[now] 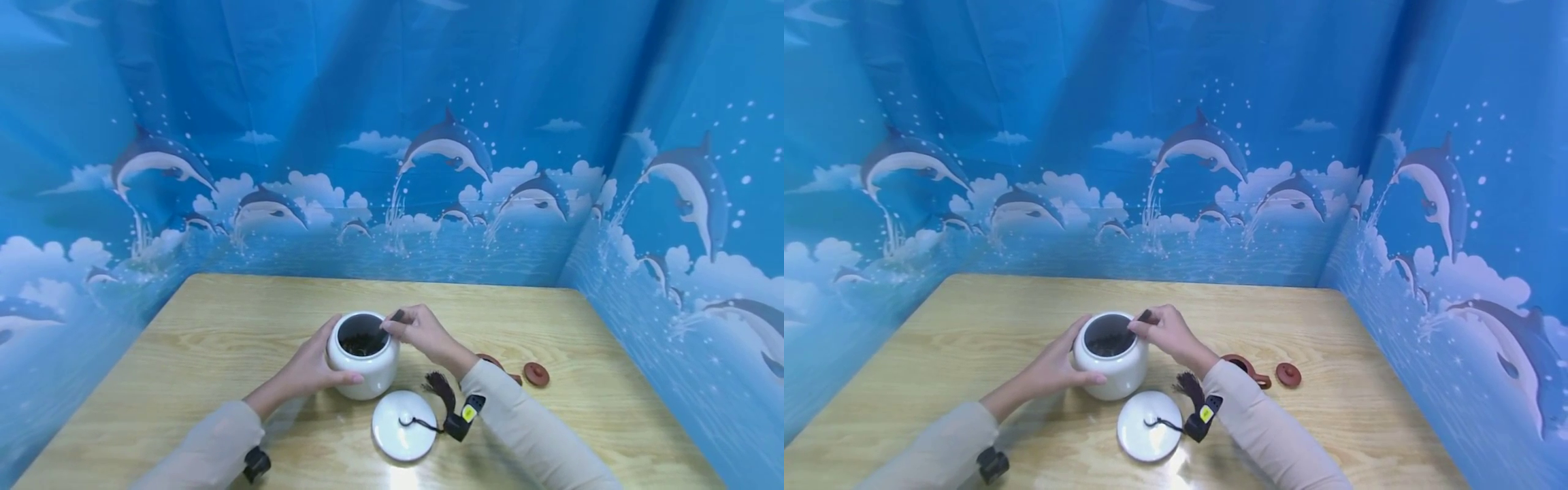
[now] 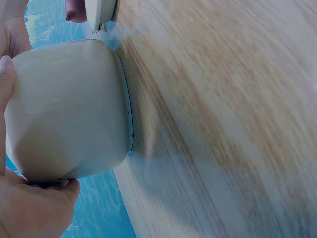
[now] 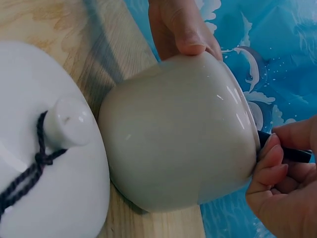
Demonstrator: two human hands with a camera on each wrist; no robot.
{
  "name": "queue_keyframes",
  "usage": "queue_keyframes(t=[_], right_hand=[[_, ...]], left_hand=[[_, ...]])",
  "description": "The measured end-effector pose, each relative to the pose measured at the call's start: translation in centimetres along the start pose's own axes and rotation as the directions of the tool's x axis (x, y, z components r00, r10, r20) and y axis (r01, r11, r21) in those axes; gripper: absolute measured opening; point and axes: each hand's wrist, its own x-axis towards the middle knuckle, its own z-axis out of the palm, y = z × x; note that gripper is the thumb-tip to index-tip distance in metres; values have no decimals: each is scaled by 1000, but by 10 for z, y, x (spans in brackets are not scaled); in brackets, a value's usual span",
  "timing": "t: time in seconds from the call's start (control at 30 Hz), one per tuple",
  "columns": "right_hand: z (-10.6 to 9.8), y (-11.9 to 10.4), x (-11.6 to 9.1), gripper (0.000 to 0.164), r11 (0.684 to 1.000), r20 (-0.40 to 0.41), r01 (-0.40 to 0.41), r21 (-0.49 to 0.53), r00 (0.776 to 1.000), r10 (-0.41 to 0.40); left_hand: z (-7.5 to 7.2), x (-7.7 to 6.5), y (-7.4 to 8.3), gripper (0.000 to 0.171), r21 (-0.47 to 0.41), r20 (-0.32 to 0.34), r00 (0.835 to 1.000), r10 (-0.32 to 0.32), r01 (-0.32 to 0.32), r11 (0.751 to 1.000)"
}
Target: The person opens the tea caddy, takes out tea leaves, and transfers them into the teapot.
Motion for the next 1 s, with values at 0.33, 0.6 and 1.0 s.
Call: queue_keyframes(t=[0.33,0.6,1.0], right_hand=[[4,0,1,21,967,-88,-110,229,987,133],[0,1,0,23,927,-127,-135,350,973,190],[-8,4,-5,39,879,-66,-146,453,978,197]], left_hand=[[0,0,1,123,11,9,999,-35,35,999],[0,-1,1,124,13,0,1000,-28,28,1000],[-1,-1,2,124,14,-4,1000,-13,13,1000]])
